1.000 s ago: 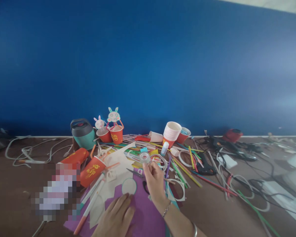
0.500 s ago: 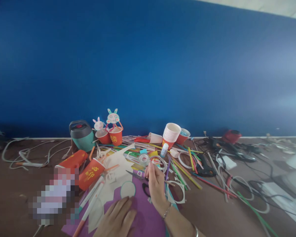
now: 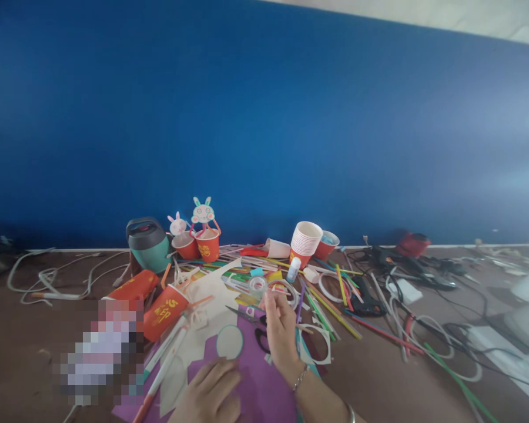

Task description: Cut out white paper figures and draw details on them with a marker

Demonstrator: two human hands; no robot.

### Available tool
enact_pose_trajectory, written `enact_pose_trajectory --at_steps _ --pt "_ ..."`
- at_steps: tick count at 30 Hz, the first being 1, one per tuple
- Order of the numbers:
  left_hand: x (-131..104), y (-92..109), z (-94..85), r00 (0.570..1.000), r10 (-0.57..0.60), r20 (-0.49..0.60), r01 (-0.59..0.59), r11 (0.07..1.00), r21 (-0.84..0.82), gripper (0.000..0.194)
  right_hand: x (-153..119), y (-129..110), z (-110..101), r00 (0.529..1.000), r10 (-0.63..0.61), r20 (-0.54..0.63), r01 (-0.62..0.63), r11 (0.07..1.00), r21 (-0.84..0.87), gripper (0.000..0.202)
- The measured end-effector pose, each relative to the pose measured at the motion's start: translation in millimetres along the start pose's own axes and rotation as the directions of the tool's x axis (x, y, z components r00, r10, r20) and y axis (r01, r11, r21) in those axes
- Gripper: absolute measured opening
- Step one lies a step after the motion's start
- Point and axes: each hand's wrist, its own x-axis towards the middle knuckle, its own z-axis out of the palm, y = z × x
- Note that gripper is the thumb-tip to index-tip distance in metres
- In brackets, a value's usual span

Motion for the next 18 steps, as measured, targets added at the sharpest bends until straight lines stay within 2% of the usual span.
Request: enact_pose_trajectory --at_steps 2,6,10,13,15,16,17,18 --pt "4 0 -0.7 0.999 0.024 -0.028 -0.024 1.0 -0.003 0.027 -1 -4 1 0.999 -0.02 0.039 0.021 0.999 -0.027 0.04" --pt "11 -1 -2.1 0.997 0.044 -0.058 -0.041 0.998 0.055 0.024 -3 -3 1 0.994 -0.06 0.089 0.063 0.998 -0.024 0.014" --pt "8 -2 2.6 0.999 0.029 -0.037 -0.022 0.983 0.181 0.02 -7 7 0 0.974 -0.02 0.227 0.031 0.999 -0.045 0.019" --pt "-2 -1 9.3 1.0 0.015 0.002 -0.015 0.957 0.291 0.025 -8 0 0 0.946 -0.015 0.324 0.052 0.993 -0.106 0.021" --pt "-11 0 14.8 1.0 0.005 -0.009 -0.002 0.94 0.34 0.019 -9 -15 3 0.904 -0.05 0.425 0.139 0.973 -0.182 0.021" --pt "-16 0 18.0 1.0 0.012 -0.023 -0.003 0.936 0.352 0.017 -10 -23 6 0.865 -0.06 0.498 0.194 0.956 -0.221 0.022" --pt "-19 1 21.7 1.0 0.012 -0.029 -0.001 0.935 0.355 0.018 -12 -32 11 0.818 -0.088 0.569 0.267 0.934 -0.239 0.022" --pt "-21 1 25.8 1.0 0.009 -0.019 -0.002 0.938 0.347 0.02 -15 -41 17 0.735 -0.119 0.667 0.353 0.908 -0.227 0.022"
